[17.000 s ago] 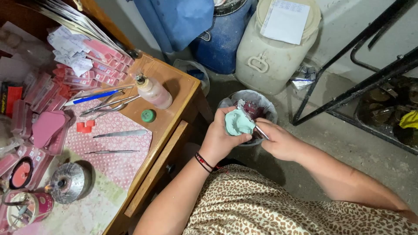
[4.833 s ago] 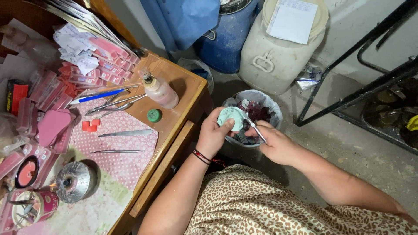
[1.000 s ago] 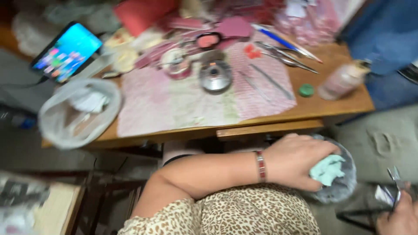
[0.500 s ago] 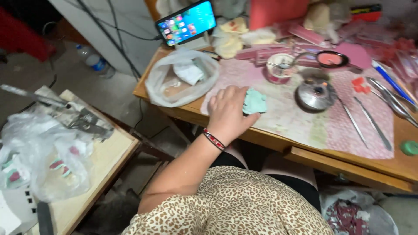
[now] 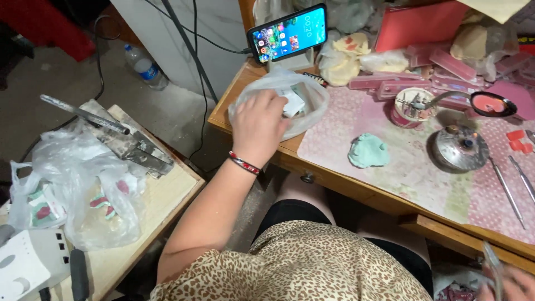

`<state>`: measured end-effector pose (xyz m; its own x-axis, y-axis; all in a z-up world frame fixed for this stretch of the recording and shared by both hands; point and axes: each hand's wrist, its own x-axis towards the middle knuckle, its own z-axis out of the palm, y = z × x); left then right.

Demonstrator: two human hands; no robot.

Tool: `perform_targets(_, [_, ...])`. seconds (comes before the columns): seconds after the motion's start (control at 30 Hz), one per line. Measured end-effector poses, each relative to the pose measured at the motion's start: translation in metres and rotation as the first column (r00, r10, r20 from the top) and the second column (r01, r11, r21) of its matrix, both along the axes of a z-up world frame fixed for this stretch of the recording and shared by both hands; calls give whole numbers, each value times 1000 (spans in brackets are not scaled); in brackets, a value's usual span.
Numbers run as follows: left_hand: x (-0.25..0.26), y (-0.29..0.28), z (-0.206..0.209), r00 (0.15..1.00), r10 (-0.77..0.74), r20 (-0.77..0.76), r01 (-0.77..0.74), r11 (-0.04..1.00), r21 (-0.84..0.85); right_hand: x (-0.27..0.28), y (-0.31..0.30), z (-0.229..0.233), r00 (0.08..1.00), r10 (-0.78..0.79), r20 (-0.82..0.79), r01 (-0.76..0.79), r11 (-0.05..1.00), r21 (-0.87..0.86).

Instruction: Smoothing and refining the surface of a dental prosthesis or model using a hand tool.

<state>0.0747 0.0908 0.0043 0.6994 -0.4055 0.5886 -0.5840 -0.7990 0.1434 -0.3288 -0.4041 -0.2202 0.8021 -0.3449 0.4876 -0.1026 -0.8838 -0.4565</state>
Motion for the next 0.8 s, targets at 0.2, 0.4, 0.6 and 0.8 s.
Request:
perform_targets(0.2, [19,-7,-21,993,88,76,-89,996,16,124,85,141,988,139,72,-112,949,-294])
perform_targets(0.4, [19,3,-20,979,34,202,-26,999,-41,148,91,150,999,44,23,-35,958,-286])
perform_targets(0.6, [-5,36,19,955,-62,291,111,982,-155,144,92,138,996,-48,76,57,991,-122])
perform_targets(0.8, [-31,51,19,947,-282,154,322,812,-488,161,151,192,919,263,295,-222,961,-164])
